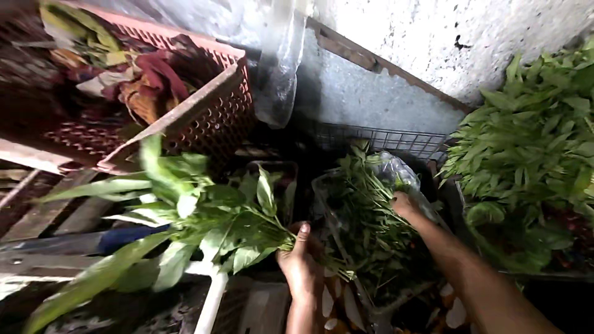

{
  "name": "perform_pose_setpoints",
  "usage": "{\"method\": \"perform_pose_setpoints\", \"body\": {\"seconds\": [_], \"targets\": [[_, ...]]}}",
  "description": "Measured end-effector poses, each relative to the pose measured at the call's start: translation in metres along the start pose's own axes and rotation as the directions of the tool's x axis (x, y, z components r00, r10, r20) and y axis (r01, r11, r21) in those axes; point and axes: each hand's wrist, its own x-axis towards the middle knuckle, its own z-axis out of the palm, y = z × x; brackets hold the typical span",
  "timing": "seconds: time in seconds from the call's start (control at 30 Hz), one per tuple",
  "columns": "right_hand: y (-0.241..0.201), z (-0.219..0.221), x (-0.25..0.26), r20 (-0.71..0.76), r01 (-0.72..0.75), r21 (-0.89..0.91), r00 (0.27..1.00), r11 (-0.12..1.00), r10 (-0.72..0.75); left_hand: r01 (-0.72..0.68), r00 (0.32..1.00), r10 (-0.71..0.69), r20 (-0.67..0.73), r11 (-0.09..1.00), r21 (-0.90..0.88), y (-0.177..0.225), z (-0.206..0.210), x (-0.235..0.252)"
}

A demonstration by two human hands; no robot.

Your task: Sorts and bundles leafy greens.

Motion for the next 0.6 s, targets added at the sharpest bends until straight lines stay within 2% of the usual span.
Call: {"method": "perform_pose_setpoints", "body": {"seconds": [0.1, 0.2, 0.3, 0.4, 0.5, 0.6], "targets": [[-0.007, -0.027, -0.040, -0.286, 0.148, 0.166, 0.953, 0.975, -0.096, 0.070, 0.998, -0.070, 0.007, 0.997, -0.020, -0.012, 0.007, -0.005], [-0.005, -0.035, -0.076, -0.465, 0.386, 0.382, 0.866, 0.840, -0.186, 0.147, 0.988, -0.146, 0.053, 0.989, -0.015, -0.025, 0.024, -0.019], [-0.008, -0.023, -0.109, -0.476, 0.520, 0.531, 0.836, 0.669, -0.272, 0.267, 0.955, -0.266, 0.134, 0.964, 0.006, -0.048, 0.044, -0.034], [-0.011, -0.007, -0.136, -0.458, 0.604, 0.556, 0.796, 0.570, -0.396, 0.322, 0.926, -0.319, 0.201, 0.947, 0.017, -0.066, 0.060, -0.041], [-0.009, 0.008, -0.152, -0.412, 0.674, 0.452, 0.739, 0.584, -0.534, 0.336, 0.921, -0.324, 0.215, 0.942, -0.019, -0.073, 0.068, -0.042], [-0.014, 0.017, -0.168, -0.292, 0.640, 0.280, 0.767, 0.716, -0.571, 0.317, 0.940, -0.309, 0.146, 0.948, -0.034, -0.069, 0.068, -0.043]]}}
